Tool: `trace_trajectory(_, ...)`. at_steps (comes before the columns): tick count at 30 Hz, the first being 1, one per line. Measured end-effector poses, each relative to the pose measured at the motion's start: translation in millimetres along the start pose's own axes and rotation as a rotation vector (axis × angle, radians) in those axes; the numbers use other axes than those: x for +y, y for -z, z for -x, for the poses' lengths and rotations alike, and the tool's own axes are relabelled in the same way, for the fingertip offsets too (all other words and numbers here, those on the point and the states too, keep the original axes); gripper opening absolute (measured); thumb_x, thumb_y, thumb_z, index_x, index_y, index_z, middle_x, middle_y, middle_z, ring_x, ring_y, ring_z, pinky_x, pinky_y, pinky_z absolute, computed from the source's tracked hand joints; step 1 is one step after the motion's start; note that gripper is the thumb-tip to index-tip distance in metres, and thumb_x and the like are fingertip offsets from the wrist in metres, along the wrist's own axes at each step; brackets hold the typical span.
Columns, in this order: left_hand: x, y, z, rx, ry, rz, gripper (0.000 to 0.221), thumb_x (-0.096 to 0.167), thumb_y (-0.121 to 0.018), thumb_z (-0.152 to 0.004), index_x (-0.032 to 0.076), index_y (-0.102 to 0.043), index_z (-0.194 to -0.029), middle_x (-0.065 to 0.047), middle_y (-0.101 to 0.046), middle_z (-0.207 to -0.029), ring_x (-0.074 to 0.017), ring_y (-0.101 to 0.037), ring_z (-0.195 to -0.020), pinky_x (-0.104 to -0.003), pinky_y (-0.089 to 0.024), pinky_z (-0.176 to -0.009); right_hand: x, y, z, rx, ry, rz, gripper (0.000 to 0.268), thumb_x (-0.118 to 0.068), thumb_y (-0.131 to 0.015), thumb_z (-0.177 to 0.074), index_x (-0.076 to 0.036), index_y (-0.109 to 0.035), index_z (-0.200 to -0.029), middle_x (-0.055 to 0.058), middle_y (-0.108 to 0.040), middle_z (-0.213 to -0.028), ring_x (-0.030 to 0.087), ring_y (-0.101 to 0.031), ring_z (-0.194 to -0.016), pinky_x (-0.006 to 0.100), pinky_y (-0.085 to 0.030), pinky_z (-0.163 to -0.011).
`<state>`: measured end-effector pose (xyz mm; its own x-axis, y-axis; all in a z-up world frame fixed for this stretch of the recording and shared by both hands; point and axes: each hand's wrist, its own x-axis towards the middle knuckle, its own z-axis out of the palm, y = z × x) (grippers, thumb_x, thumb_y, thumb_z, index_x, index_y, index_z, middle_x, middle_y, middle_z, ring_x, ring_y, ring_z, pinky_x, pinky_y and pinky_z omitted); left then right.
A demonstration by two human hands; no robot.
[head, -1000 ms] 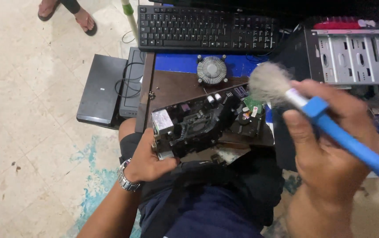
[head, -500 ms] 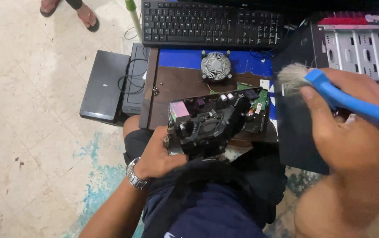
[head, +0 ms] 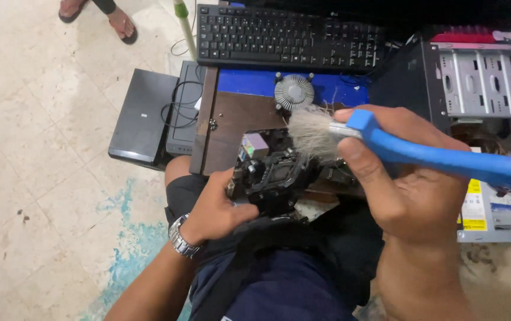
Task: Cleaning a computer motherboard using a brush and inspecting the CPU and hard drive.
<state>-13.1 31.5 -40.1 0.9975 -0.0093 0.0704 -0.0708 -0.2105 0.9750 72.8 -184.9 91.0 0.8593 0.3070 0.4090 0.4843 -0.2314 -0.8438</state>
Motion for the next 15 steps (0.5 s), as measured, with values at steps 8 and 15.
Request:
trace_trajectory(8, 5, -20, -5, -0.206, 0.020, 0.027, 0.022, 0.007, -0.071, -0.065, 0.008, -0.056, -0.080, 0.004, -0.056, -0.073, -0.0113, -0.046, -0.067, -0.032, -0.039, -0.061, 22, -11, 9, 0.016, 0.203, -0.162, 0.027, -0.011, -0.070, -0.101, -0.001, -0.063, -0.126, 0.018, -0.072, -0.121, 0.027, -0.078, -0.106, 0.030, -0.067, -0.094)
trace_trajectory(15, -2, -12, -5, -0.106, 0.039, 0.074, 0.031, 0.007, -0.070, -0.068, 0.006, -0.066, -0.099, 0.001, -0.069, -0.086, -0.0117, -0.060, -0.075, -0.031, -0.051, -0.069, 56, 35, 38, 0.240, 0.257, 0.163, 0.041, -0.019, -0.064, -0.109, 0.013, -0.057, -0.134, 0.032, -0.066, -0.123, 0.041, -0.070, -0.110, 0.044, -0.058, -0.101)
